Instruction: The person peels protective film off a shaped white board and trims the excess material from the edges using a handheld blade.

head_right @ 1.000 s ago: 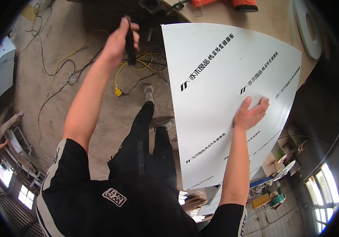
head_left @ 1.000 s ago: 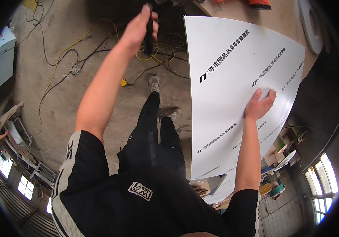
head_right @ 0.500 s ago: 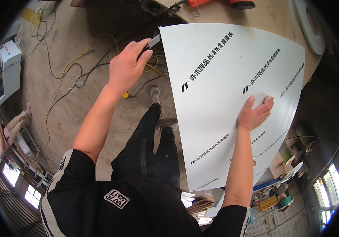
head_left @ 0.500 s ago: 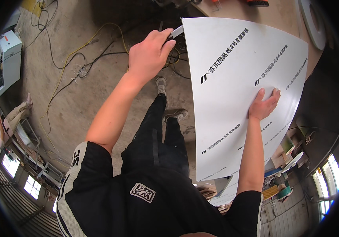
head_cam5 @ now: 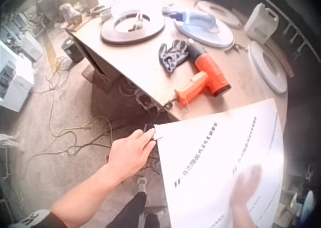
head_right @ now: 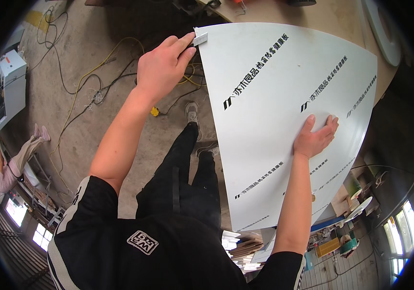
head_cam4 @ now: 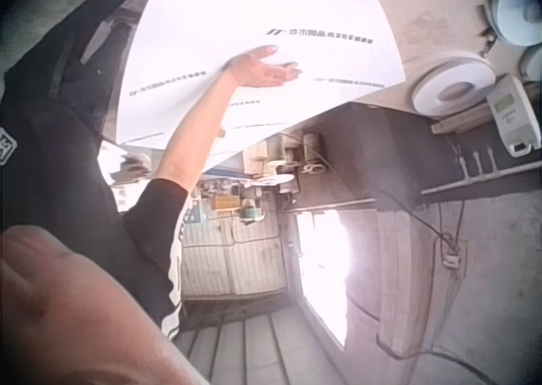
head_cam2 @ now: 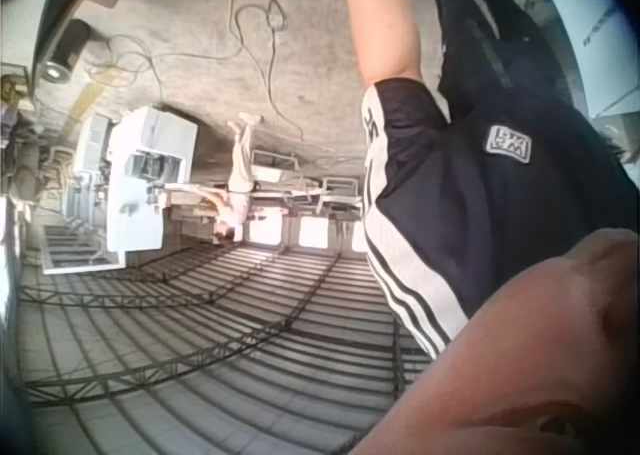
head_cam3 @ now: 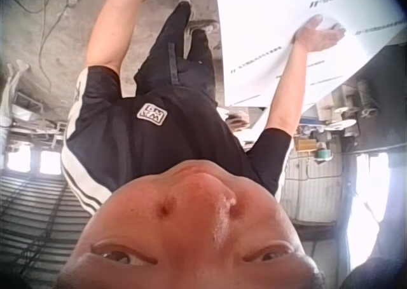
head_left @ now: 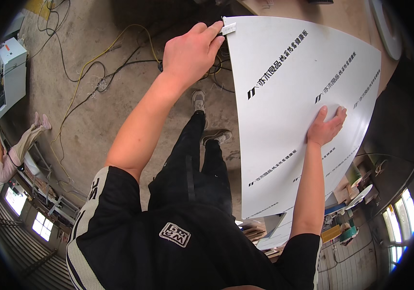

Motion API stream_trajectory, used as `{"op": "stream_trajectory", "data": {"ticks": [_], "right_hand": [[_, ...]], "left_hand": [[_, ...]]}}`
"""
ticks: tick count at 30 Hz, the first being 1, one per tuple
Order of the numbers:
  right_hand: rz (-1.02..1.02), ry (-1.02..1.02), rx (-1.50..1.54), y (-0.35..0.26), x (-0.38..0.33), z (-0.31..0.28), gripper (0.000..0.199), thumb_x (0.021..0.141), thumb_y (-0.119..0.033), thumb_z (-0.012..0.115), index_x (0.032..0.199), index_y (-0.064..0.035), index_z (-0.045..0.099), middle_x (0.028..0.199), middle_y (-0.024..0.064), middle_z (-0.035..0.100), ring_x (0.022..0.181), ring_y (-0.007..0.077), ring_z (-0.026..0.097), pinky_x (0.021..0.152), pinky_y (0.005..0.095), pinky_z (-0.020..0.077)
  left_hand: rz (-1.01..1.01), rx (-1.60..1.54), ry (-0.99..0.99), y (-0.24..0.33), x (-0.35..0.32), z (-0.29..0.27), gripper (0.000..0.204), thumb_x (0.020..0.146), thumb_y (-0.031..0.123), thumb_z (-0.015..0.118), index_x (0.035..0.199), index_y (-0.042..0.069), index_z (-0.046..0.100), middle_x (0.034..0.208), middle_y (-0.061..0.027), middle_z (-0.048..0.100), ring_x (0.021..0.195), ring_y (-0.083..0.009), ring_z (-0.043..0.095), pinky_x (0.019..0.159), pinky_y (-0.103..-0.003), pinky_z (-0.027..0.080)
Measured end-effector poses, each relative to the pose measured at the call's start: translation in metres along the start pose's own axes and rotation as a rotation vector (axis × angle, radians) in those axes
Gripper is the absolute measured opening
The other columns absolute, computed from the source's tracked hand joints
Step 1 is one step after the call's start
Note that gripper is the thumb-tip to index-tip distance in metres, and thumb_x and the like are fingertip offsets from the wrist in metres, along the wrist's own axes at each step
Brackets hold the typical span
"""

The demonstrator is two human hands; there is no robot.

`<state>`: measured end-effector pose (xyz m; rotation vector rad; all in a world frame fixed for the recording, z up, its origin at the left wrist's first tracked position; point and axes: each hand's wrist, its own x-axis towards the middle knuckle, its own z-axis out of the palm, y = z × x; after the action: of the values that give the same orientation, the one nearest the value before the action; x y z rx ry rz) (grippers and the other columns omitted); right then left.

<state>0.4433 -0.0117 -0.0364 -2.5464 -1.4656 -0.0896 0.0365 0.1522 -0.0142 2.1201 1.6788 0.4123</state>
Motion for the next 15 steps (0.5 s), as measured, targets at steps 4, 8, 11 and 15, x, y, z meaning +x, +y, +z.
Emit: {"op": "stream_trajectory", "data": {"ticks": [4,8,11,15], "right_hand": [[0.004,-0.007,0.027,-0.0024,0.0003,-0.0008,0.075,0.101,-0.051,0.056,0.155,-0.0004,0.040,0.166,0.0157,0.040,0.157,0.0357,0.031,0.129,0.0499,0.0204],[0.001,-0.006,0.019,-0.0020,0.0001,-0.0002,0.075,0.101,-0.052,0.056,0.154,-0.0005,0.041,0.167,0.0166,0.038,0.157,0.0357,0.030,0.129,0.0502,0.0201],[-0.001,-0.001,0.023,-0.0016,-0.0004,0.0006,0.074,0.101,-0.052,0.056,0.153,-0.0009,0.043,0.167,0.0170,0.038,0.157,0.0360,0.030,0.129,0.0509,0.0199],[0.000,0.004,0.035,-0.0005,-0.0005,0.0011,0.073,0.101,-0.052,0.056,0.153,-0.0018,0.044,0.167,0.0180,0.037,0.157,0.0365,0.030,0.129,0.0514,0.0194]], "left_hand": [[-0.018,-0.010,-0.010,-0.0001,0.0005,-0.0003,0.035,0.105,0.035,0.062,0.135,0.020,0.070,0.090,-0.0007,0.064,0.074,-0.0242,0.067,0.061,-0.038,0.052],[-0.032,-0.020,-0.013,0.0002,0.0010,-0.0001,0.035,0.105,0.036,0.062,0.135,0.020,0.070,0.091,-0.0003,0.065,0.075,-0.0241,0.067,0.062,-0.038,0.052],[-0.038,-0.028,-0.008,-0.0007,0.0008,0.0014,0.035,0.105,0.036,0.062,0.134,0.020,0.070,0.091,-0.0004,0.065,0.076,-0.0244,0.067,0.063,-0.038,0.053],[-0.038,-0.036,0.007,-0.0012,0.0025,0.0030,0.035,0.105,0.037,0.062,0.134,0.020,0.070,0.091,-0.0007,0.065,0.076,-0.0250,0.067,0.064,-0.039,0.053]]}}
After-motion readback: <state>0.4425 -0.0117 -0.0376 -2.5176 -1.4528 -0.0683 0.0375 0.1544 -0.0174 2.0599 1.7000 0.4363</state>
